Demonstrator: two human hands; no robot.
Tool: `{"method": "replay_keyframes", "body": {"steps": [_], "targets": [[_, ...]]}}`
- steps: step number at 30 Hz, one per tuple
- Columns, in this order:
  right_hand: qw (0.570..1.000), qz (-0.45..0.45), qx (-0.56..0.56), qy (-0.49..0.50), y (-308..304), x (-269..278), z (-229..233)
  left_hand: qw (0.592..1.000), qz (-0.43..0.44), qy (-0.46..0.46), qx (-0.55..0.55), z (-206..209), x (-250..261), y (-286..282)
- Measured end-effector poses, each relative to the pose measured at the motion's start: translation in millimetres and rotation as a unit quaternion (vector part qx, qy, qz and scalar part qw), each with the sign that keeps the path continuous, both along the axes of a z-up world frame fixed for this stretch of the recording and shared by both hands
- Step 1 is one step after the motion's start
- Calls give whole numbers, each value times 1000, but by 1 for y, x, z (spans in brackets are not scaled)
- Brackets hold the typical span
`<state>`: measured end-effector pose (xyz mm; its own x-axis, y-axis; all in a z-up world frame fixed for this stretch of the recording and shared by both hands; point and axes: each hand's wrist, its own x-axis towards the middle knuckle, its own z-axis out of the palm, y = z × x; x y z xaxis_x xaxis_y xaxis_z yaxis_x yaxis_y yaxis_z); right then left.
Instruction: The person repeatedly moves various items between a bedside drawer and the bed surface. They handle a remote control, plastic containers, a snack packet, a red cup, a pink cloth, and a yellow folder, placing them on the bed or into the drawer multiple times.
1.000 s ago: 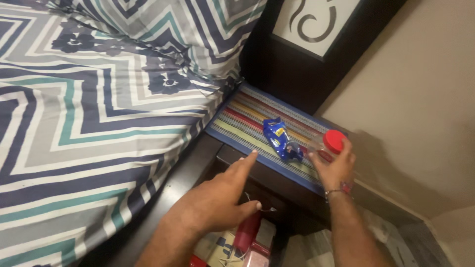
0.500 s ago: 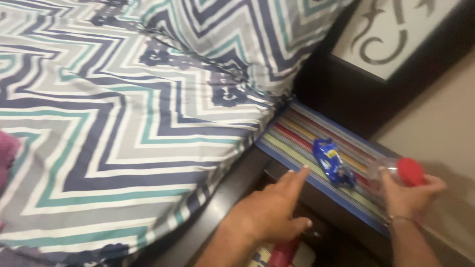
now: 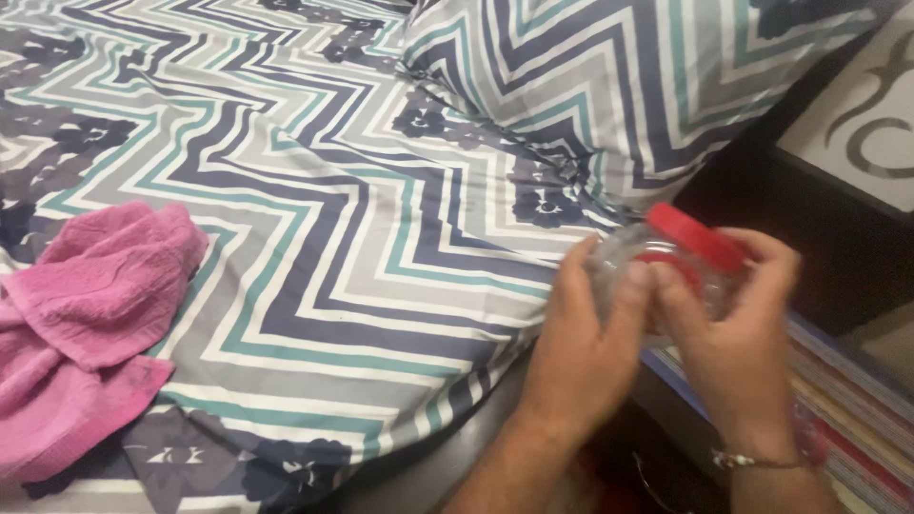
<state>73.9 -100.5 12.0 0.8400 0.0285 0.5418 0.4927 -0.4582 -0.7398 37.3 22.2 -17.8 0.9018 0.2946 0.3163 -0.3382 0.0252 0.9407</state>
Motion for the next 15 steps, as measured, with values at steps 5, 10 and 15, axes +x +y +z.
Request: {"method": "replay_keyframes", "body": {"steps": [5,10,15], "targets": [[994,106,-17,16,29,3,4,963,-16,96,-253,-5,18,12],[988,8,-127,93,32,-2,-3,979,116,90,-142,-10,25,18],[945,-74,-213,236,23,-20,-57,959,141,161,-184,-13,26,26]]}}
